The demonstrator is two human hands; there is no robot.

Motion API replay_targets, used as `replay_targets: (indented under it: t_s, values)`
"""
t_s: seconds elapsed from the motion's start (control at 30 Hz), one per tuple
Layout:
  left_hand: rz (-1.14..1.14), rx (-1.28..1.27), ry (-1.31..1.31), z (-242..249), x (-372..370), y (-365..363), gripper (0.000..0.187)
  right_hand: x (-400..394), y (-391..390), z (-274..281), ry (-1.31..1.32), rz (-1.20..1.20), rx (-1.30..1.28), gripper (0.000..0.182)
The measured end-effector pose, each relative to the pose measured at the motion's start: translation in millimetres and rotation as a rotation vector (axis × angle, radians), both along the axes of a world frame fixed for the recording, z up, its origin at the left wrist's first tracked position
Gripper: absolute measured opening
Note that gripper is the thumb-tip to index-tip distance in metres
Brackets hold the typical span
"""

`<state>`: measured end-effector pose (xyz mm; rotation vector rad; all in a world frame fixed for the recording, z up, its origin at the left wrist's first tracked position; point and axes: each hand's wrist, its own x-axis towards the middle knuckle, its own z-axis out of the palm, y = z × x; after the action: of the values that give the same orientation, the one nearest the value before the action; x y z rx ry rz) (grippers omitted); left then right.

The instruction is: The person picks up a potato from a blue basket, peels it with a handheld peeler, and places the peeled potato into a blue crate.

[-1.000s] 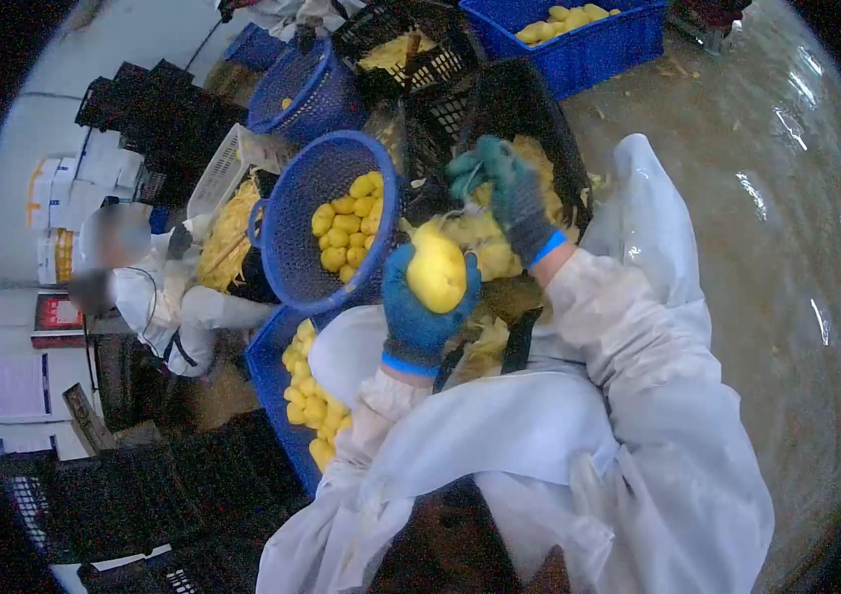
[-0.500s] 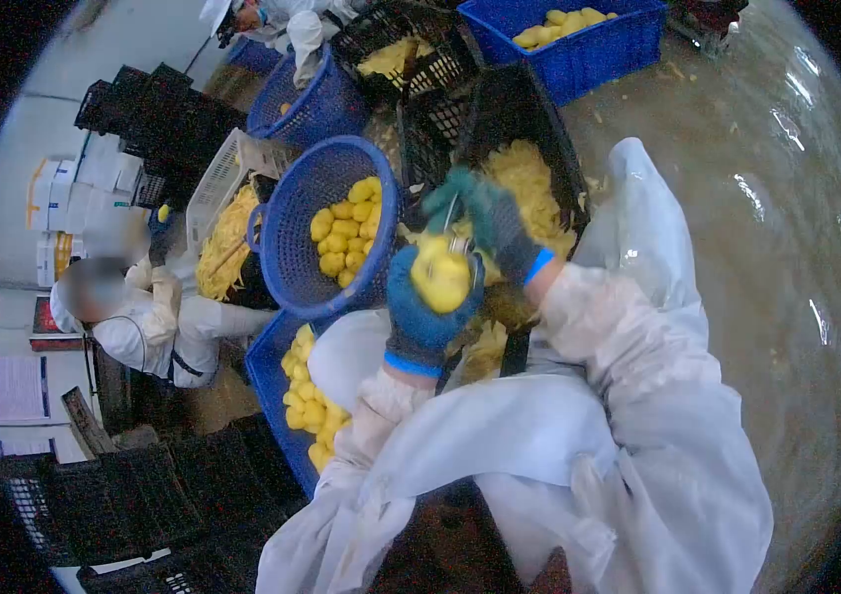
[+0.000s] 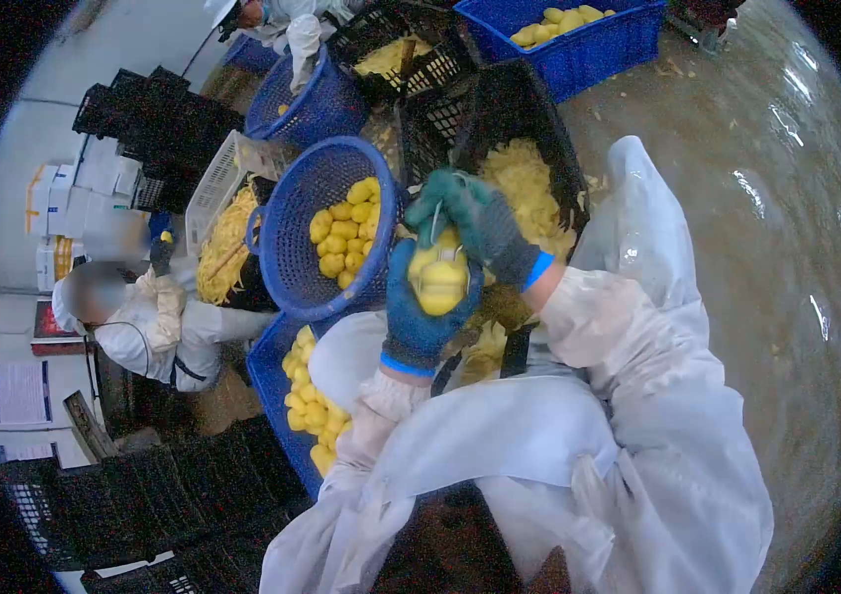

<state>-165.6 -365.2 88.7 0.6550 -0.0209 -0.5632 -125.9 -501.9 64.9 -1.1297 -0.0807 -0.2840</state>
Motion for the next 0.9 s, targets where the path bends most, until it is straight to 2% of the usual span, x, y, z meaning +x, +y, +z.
replay_targets:
  t_s: [0.03,0.07,0.13,0.17,0.2,0.23,0.3,0.33,0.37,0.4,0.43,0.5,0.53,0.57,0.6,0.67,0.7,0.77,0.8,0.83,0.87,0.9]
  values:
    - [0.003,0.017,-0.022,0.0,-0.3,-1.8,0.04,11.8,-8.6,-11.9,0.049,0.028,0.017,0.041]
    - [-0.028,0.002,0.171,5.4,1.0,0.8,0.039,24.6,-21.0,-22.8,0.101,0.06,0.038,0.039]
    - [-0.089,-0.032,0.541,19.6,8.0,3.2,0.041,32.4,-42.2,-20.5,0.084,-0.073,0.159,0.038]
    - [-0.101,0.042,0.395,16.9,8.2,4.2,0.039,33.1,-46.1,-19.6,0.08,-0.138,0.22,0.038]
    - [-0.102,0.118,0.253,14.1,8.2,5.3,0.037,27.8,-36.8,-19.0,-0.016,-0.125,0.042,0.038]
    - [-0.099,0.26,-0.016,2.6,9.0,7.0,0.036,15.5,-18.5,-18.8,-0.108,-0.113,-0.133,0.038]
    - [-0.115,0.302,-0.006,-3.1,7.5,6.1,0.037,13.2,-5.5,-23.5,0.013,0.044,-0.042,0.039]
    - [-0.124,0.323,-0.001,-1.5,6.7,4.0,0.038,18.3,-18.7,-25.9,0.055,-0.034,0.045,0.039]
    - [-0.125,0.14,0.31,5.1,7.3,2.3,0.039,30.0,-42.4,-28.7,0.096,-0.107,0.134,0.038]
    - [-0.08,0.104,0.381,10.4,5.3,-0.3,0.041,36.6,-55.6,-21.0,0.129,-0.175,0.223,0.038]
    - [-0.032,0.067,0.45,15.7,3.4,-3.1,0.043,29.3,-55.5,-18.2,0.131,-0.176,0.171,0.04]
    - [0.07,0.567,-0.365,-1.4,-3.4,1.8,0.038,10.9,-22.2,-16.1,0.01,-0.128,0.021,0.042]
    - [0.016,0.6,-0.405,-2.5,-1.7,1.2,0.037,4.3,-7.3,-12.2,-0.055,-0.111,-0.057,0.043]
    - [-0.038,0.631,-0.448,-3.5,-0.1,0.6,0.037,-2.4,-6.3,6.7,-0.055,-0.155,-0.281,0.044]
    - [-0.091,0.661,-0.493,-4.4,1.6,-0.1,0.038,8.5,-20.8,-3.0,0.03,-0.192,-0.153,0.044]
    - [-0.193,0.313,-0.077,-0.6,-1.9,4.6,0.036,40.8,-62.4,-33.0,0.192,-0.245,0.111,0.044]
    - [-0.212,0.081,0.151,-1.2,1.7,7.1,0.037,36.3,-67.8,-29.3,0.117,-0.04,0.424,0.044]
    - [-0.104,0.536,-0.409,-20.6,9.5,10.3,0.041,26.1,-38.9,-17.1,0.122,0.008,0.214,0.045]
    - [-0.074,0.543,-0.405,-32.1,11.6,12.0,0.041,18.7,-23.5,-11.1,0.13,0.029,0.108,0.045]
    - [-0.043,0.551,-0.401,-43.6,13.7,13.6,0.042,14.3,-18.4,-2.9,0.189,0.059,0.173,0.043]
    - [-0.012,0.558,-0.398,-54.8,15.8,15.2,0.042,22.6,-31.6,-14.1,0.176,-0.035,0.181,0.042]
    - [-0.07,0.395,-0.212,-29.6,10.8,12.2,0.042,38.7,-53.4,-35.4,0.164,-0.122,0.19,0.041]
